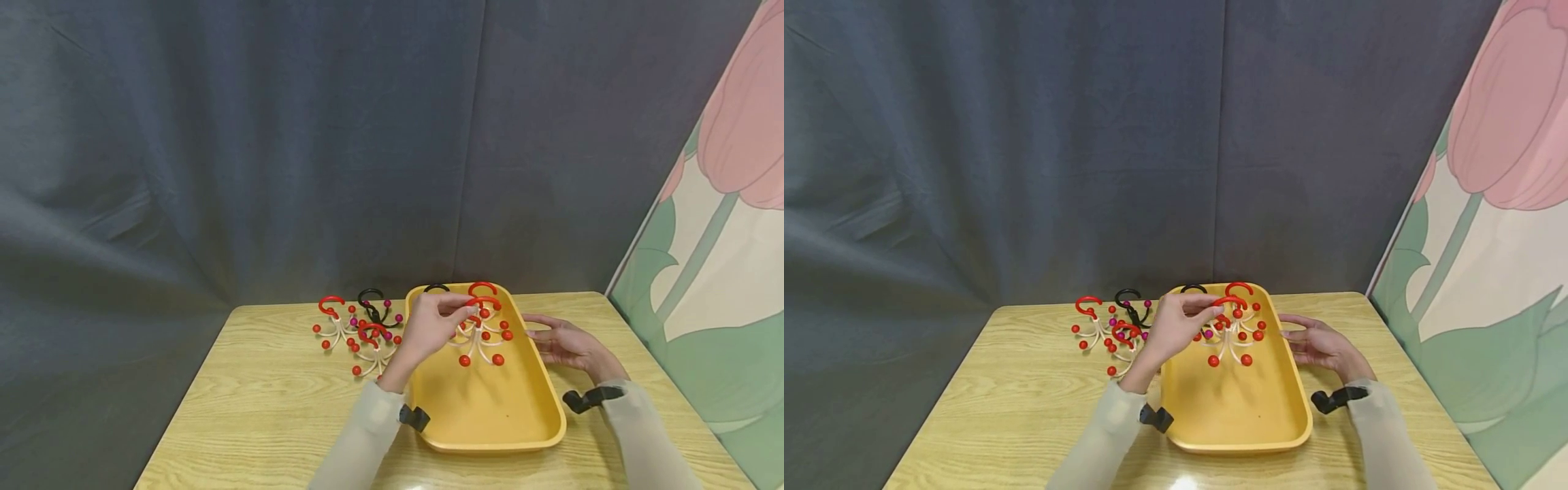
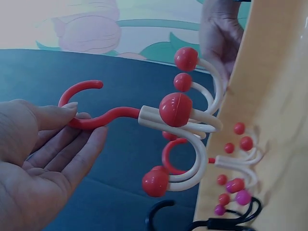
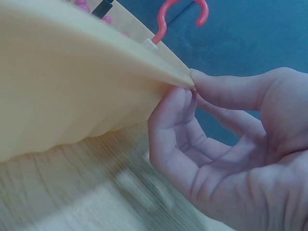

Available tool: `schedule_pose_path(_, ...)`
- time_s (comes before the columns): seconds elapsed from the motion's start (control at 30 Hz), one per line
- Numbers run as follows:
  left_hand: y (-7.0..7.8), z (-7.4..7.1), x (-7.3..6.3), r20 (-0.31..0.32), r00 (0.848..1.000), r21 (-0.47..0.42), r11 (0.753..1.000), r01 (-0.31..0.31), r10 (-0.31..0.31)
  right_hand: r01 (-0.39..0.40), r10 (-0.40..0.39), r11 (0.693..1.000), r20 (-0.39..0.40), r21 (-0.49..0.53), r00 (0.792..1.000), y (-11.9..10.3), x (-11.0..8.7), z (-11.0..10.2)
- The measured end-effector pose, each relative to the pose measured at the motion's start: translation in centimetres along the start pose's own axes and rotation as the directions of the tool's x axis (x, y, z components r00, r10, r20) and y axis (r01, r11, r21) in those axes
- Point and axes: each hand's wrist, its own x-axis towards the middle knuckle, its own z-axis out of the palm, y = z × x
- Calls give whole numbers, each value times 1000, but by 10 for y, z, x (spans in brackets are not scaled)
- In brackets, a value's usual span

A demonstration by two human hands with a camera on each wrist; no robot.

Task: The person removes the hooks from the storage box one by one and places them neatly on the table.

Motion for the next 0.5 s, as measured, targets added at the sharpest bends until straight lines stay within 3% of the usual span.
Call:
schedule_pose_path(0.23,10,-26,-4,-21,998,34,998,-54,55,-8,6,999,-31,-50,1000,-2,-2,2)
schedule_pose_path(0.5,18,-61,-11,-68,997,53,998,-16,20,-24,19,994,-51,-102,999,-11,-3,7)
